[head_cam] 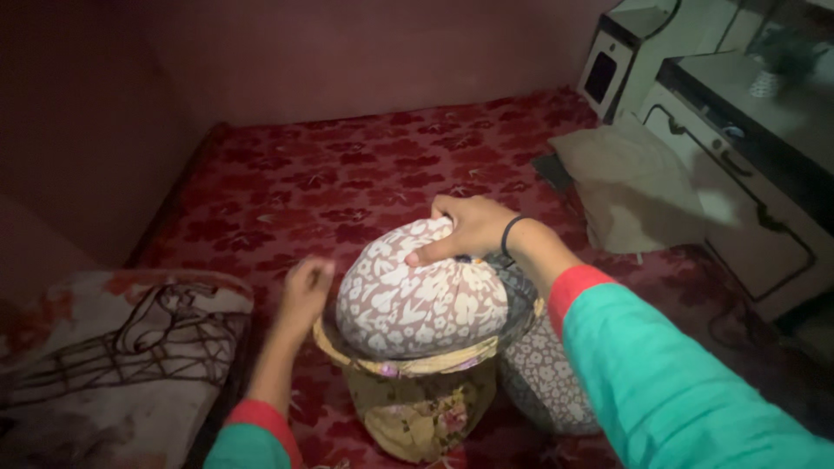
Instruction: The person inserts two cylindrical pillows into floral-patterned pillow covers on a bed. They align the pillow with the cover opening, push it in, and adjust the cover to fit snugly around each pillow.
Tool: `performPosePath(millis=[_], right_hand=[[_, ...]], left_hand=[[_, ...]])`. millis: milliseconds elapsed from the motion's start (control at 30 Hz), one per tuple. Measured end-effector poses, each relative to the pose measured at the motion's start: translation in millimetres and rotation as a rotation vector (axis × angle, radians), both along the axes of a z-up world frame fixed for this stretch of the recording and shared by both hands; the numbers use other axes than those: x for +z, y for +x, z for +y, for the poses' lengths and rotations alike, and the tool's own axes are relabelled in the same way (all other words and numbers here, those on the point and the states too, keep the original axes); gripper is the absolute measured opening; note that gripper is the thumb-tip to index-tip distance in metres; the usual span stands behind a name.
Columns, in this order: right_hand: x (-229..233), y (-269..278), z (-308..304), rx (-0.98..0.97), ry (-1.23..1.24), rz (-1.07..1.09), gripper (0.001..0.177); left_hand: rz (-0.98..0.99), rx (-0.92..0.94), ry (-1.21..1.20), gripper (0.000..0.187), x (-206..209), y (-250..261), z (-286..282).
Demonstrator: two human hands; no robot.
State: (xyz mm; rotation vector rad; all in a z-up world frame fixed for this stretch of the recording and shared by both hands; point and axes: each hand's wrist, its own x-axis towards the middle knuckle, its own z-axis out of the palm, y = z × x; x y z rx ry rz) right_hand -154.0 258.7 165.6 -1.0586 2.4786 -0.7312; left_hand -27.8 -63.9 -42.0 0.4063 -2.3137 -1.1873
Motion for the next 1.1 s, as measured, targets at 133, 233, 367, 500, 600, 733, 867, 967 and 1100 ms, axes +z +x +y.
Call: performPosePath(millis=[133,233,367,500,600,733,867,967,1100], right_hand=[[-2.4,0.3,0.3,-0.038,0.007,-0.011,0.080],[-4.2,-2.8,3.3,0.016,-0.050,0.022,0.073],[-7.5,-19.9,17.8,-0.062,-0.120,-0.294,0.057],[-25.6,-35.8,45.1,-0.123,-0.298,-0.547,0.042],[-49.8,-37.2,61.8,-0.091,-0.533,-0.669,0.037],[-77.3,-26.4,67.0,-0.143,-0.674,-0.751,0.040],[-90.7,-23.4,60.8,-0.219,-0.629,-0.609,0.049],[-100.3,-28.7,56.7,-0.217,-0.605,-0.558,0.053],[-118.8,-37.5,50.3,-0.184,-0.613,-0.437,0.065]], left_hand=[[0.000,-0.290,0.174,0.065,110.5,0.4,75.6],[-0.115,-0.373,-0.159,0.098,168.0,1.7,134.5],[-0.410,-0.250,-0.332,0.120,200.5,12.9,173.4],[-0.318,-0.195,-0.389,0.093,200.9,25.0,185.8],[-0.234,-0.199,-0.296,0.082,193.0,29.8,185.2],[-0.208,-0.169,-0.228,0.073,190.0,29.1,178.2],[-0.162,-0.183,-0.220,0.069,188.9,28.1,172.3],[-0.189,-0.166,-0.176,0.068,186.1,28.9,172.6],[-0.170,-0.187,-0.090,0.066,187.7,28.2,168.8]])
